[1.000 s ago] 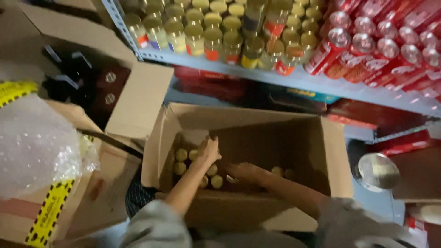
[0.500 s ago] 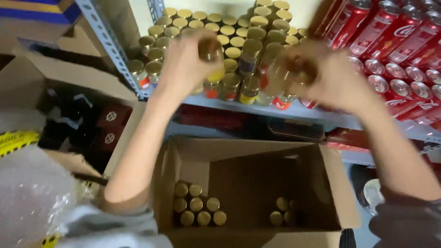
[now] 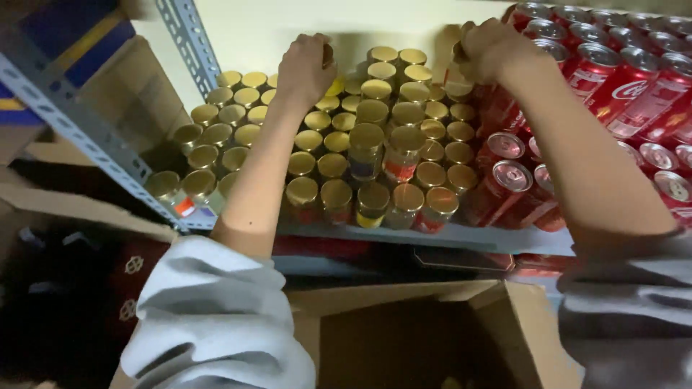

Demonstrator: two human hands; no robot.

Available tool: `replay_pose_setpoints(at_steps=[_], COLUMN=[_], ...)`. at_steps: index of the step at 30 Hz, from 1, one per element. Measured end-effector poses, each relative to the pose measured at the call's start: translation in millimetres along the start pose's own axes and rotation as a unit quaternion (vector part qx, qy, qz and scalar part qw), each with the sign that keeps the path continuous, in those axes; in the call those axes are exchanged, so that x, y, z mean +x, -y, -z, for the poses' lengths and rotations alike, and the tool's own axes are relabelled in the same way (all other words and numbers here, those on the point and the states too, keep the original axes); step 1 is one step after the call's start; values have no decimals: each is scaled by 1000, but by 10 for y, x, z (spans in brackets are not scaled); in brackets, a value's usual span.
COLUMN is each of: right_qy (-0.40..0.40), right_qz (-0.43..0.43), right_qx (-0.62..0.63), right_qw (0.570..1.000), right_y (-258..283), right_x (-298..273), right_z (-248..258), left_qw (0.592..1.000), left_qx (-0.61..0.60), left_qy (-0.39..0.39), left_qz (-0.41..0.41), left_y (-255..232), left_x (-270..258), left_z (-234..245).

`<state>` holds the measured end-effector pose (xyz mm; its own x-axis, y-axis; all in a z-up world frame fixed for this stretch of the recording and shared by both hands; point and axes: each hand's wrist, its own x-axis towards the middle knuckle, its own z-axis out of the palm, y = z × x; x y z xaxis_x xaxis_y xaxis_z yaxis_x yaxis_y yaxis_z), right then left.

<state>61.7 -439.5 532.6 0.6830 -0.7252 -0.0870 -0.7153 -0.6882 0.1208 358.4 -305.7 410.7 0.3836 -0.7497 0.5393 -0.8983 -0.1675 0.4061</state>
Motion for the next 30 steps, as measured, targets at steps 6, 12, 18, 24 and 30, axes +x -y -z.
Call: replay_pose_setpoints(at_steps=[6, 12, 18, 24, 30], right_qy=[16, -11, -56, -139, -108], right_qz=[-14, -10, 13, -18, 10], right_qx=[92, 145, 196, 156, -40], right_qw=[996, 989, 979, 978, 993], right_y=[-6, 70, 114, -75, 84], right_x=[281, 324, 388, 902, 497], right_z=[-248, -403, -584, -948, -740], left_qw=[995, 999, 999, 985, 997], left_qx=[-8, 12, 18, -135, -76], left_qy=[73, 33, 43, 90, 29], left_qz=[67, 4, -6, 59, 6], left_y=[-61, 1, -154, -304, -76], left_x=[217, 378, 382, 218, 178], left_z=[-279, -591, -650, -453, -480])
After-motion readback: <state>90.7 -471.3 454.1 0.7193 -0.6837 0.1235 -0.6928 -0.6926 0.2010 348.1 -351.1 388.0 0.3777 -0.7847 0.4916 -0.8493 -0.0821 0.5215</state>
